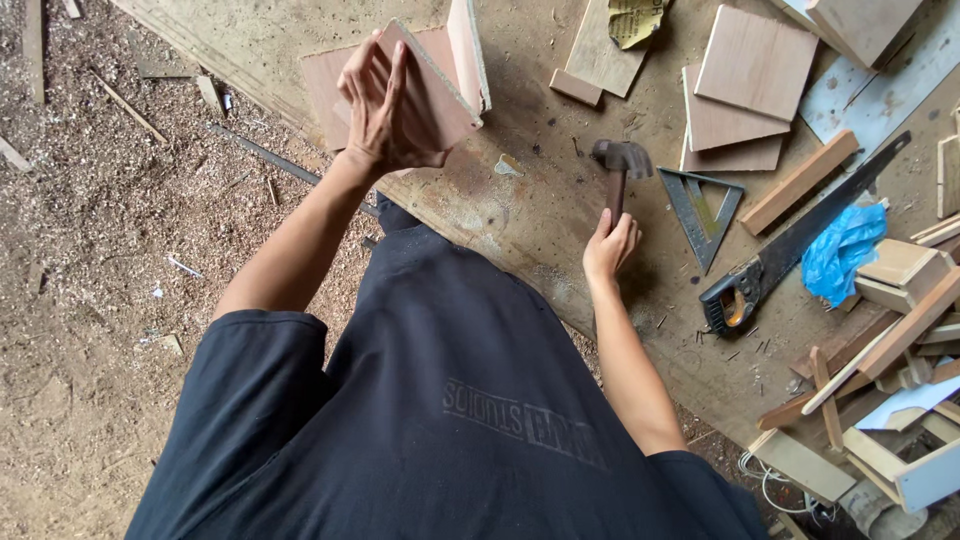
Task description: The person assembles small wooden boxes by aligning rectangular wooden panels and hammering nails into the edges to join them. The person repeatedly picks up panels, positions them, and uses a hammer to drive nails, forming box-like structures on a workbench.
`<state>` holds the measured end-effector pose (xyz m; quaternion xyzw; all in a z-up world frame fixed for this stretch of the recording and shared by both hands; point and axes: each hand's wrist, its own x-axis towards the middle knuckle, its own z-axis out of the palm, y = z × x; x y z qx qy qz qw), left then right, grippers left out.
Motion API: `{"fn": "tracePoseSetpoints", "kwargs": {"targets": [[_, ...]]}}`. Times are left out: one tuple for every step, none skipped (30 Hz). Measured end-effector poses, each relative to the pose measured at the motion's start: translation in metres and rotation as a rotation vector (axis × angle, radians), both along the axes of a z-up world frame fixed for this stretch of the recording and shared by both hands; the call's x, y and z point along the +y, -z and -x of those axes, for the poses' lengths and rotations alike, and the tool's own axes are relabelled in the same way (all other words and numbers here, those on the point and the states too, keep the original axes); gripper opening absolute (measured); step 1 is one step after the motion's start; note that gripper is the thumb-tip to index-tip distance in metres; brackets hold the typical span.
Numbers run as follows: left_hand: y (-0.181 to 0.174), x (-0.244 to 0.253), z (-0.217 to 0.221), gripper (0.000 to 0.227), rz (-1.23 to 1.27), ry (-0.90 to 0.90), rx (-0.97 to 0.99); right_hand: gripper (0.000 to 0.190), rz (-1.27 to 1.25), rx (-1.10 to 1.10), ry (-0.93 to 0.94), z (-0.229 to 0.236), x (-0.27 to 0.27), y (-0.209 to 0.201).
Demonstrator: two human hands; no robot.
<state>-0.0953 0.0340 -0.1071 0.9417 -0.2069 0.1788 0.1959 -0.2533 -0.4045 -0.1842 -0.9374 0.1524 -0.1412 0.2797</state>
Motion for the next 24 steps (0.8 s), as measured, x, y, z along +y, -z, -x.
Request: {"fn": "tracePoseSetpoints", "kwargs": {"targets": [[0.000, 0.005, -0.001, 0.166, -0.024, 0.026, 0.000, 0.032, -0.088, 0.082, 0.072, -0.001, -0.006, 0.001], [0.001, 0.006, -0.004, 0.167, -0.024, 0.038, 0.030, 0.033, -0.178, 0.165, 0.143, -0.003, -0.011, 0.004], [0.003, 0.007, -0.006, 0.167, -0.025, 0.050, 0.062, 0.033, -0.154, 0.188, 0.151, -0.004, -0.018, 0.008], [0.006, 0.009, -0.009, 0.168, -0.027, 0.062, 0.095, 0.034, -0.130, 0.210, 0.158, -0.007, -0.029, 0.013], [0.008, 0.011, -0.012, 0.169, -0.053, 0.057, 0.124, 0.034, -0.106, 0.232, 0.168, -0.009, -0.038, 0.018], [0.010, 0.012, -0.014, 0.170, -0.080, 0.051, 0.154, 0.033, -0.030, 0.234, 0.131, -0.010, -0.045, 0.021], [0.012, 0.012, -0.016, 0.171, -0.106, 0.050, 0.183, 0.032, 0.048, 0.237, 0.098, -0.012, -0.049, 0.018], [0.013, 0.013, -0.016, 0.169, -0.099, 0.065, 0.159, 0.030, 0.126, 0.240, 0.065, -0.014, -0.049, 0.014], [0.012, 0.014, -0.017, 0.167, -0.091, 0.077, 0.133, 0.028, 0.152, 0.276, 0.059, -0.019, -0.047, 0.008], [0.011, 0.016, -0.019, 0.165, -0.083, 0.089, 0.107, 0.026, 0.178, 0.311, 0.052, -0.027, -0.043, -0.008], [0.009, 0.018, -0.021, 0.165, -0.079, 0.110, 0.088, 0.025, 0.203, 0.349, 0.042, -0.038, -0.034, -0.029], [0.006, 0.020, -0.023, 0.165, -0.074, 0.131, 0.069, 0.025, 0.058, 0.330, 0.015, -0.053, -0.019, -0.052], [0.004, 0.021, -0.025, 0.165, -0.068, 0.152, 0.048, 0.027, -0.087, 0.308, -0.010, -0.072, 0.003, -0.074], [0.001, 0.022, -0.028, 0.165, -0.058, 0.171, 0.038, 0.025, -0.245, 0.264, -0.141, -0.092, 0.027, -0.097], [-0.002, 0.024, -0.029, 0.165, -0.048, 0.190, 0.028, 0.023, -0.403, 0.217, -0.272, -0.112, 0.053, -0.118], [-0.003, 0.025, -0.030, 0.164, -0.039, 0.209, 0.017, 0.024, -0.608, 0.300, -0.317, -0.132, 0.082, -0.136], [-0.005, 0.024, -0.032, 0.164, -0.030, 0.215, 0.009, 0.024, -0.812, 0.379, -0.364, -0.151, 0.110, -0.154], [-0.006, 0.024, -0.034, 0.163, -0.022, 0.220, 0.001, 0.022, -0.696, 0.341, -0.481, -0.166, 0.134, -0.170], [-0.006, 0.024, -0.035, 0.163, -0.012, 0.222, -0.005, 0.022, -0.577, 0.305, -0.597, -0.178, 0.152, -0.184], [-0.007, 0.024, -0.034, 0.162, 0.000, 0.228, 0.001, 0.020, -0.474, 0.392, -0.597, -0.187, 0.165, -0.196], [-0.007, 0.024, -0.032, 0.161, 0.011, 0.229, 0.004, 0.020, -0.367, 0.475, -0.600, -0.195, 0.175, -0.205], [-0.008, 0.023, -0.032, 0.160, 0.022, 0.230, 0.007, 0.022, -0.260, 0.557, -0.601, -0.201, 0.182, -0.211], [-0.008, 0.023, -0.032, 0.157, 0.034, 0.239, 0.010, 0.020, -0.247, 0.531, -0.625, -0.204, 0.186, -0.215], [-0.008, 0.024, -0.032, 0.154, 0.046, 0.248, 0.014, 0.019, -0.234, 0.504, -0.650, -0.206, 0.187, -0.216]]}}
